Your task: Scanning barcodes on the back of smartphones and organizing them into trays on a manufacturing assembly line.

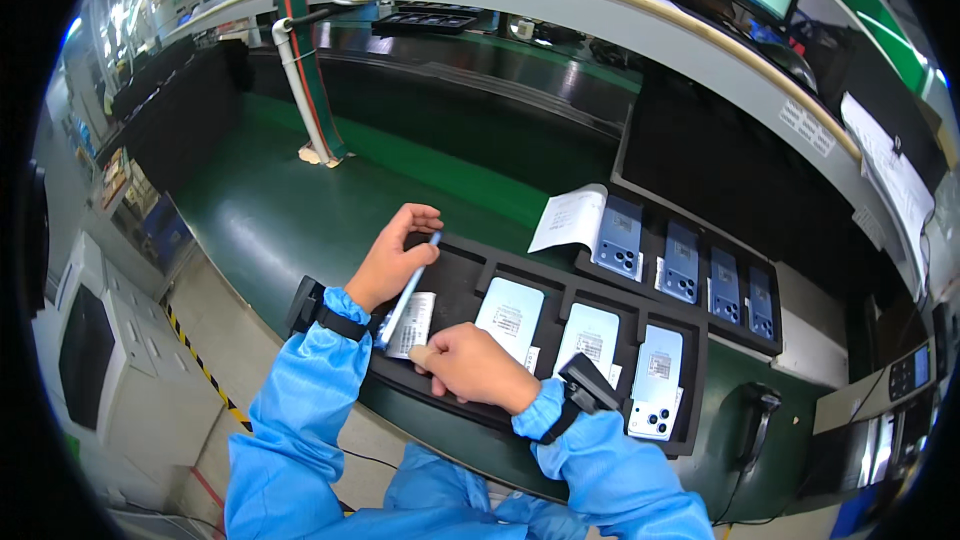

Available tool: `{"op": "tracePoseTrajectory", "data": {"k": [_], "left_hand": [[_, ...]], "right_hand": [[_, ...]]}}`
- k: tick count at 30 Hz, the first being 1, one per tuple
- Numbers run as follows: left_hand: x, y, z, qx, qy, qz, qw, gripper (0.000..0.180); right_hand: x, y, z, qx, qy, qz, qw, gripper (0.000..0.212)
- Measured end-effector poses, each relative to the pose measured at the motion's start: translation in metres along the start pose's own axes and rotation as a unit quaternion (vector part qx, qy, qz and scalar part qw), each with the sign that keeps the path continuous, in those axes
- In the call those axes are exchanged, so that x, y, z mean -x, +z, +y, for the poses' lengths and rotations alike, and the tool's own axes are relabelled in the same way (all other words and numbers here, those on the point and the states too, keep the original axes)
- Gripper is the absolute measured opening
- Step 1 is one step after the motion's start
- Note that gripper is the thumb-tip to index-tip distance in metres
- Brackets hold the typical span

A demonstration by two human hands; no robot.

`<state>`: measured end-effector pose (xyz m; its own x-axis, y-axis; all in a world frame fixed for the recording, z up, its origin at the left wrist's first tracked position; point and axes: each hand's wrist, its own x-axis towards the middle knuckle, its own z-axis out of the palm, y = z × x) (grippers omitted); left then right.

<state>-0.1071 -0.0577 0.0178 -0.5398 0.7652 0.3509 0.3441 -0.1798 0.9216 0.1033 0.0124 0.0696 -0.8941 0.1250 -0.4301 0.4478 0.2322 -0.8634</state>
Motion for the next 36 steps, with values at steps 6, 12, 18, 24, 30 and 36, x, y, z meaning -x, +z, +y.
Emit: {"op": "tracePoseTrajectory", "data": {"k": [6, 12, 18, 24, 30, 36], "left_hand": [[0.009, 0.011, 0.021, -0.312, 0.015, -0.071, 0.947, 0.065], [0.006, 0.021, 0.026, -0.421, 0.059, -0.095, 0.9, 0.073], [0.032, -0.022, 0.005, -0.131, -0.009, -0.054, 0.99, 0.08], [0.112, -0.025, 0.034, 0.151, -0.205, -0.019, 0.967, 0.088], [0.103, -0.022, 0.049, 0.122, -0.212, 0.031, 0.969, 0.08], [0.07, 0.023, 0.091, 0.18, -0.118, 0.023, 0.976, 0.072]], "right_hand": [[0.046, -0.011, 0.033, -0.01, -0.015, 0.165, 0.986, 0.034], [0.154, -0.049, 0.091, -0.062, -0.086, 0.507, 0.855, 0.018], [0.222, -0.047, 0.17, 0.043, 0.056, 0.676, 0.734, 0.033], [0.217, -0.014, 0.139, -0.011, 0.12, 0.601, 0.79, 0.058], [0.23, -0.03, 0.147, -0.145, -0.016, 0.622, 0.769, 0.046], [0.245, -0.093, 0.147, -0.245, -0.212, 0.662, 0.676, 0.03]]}}
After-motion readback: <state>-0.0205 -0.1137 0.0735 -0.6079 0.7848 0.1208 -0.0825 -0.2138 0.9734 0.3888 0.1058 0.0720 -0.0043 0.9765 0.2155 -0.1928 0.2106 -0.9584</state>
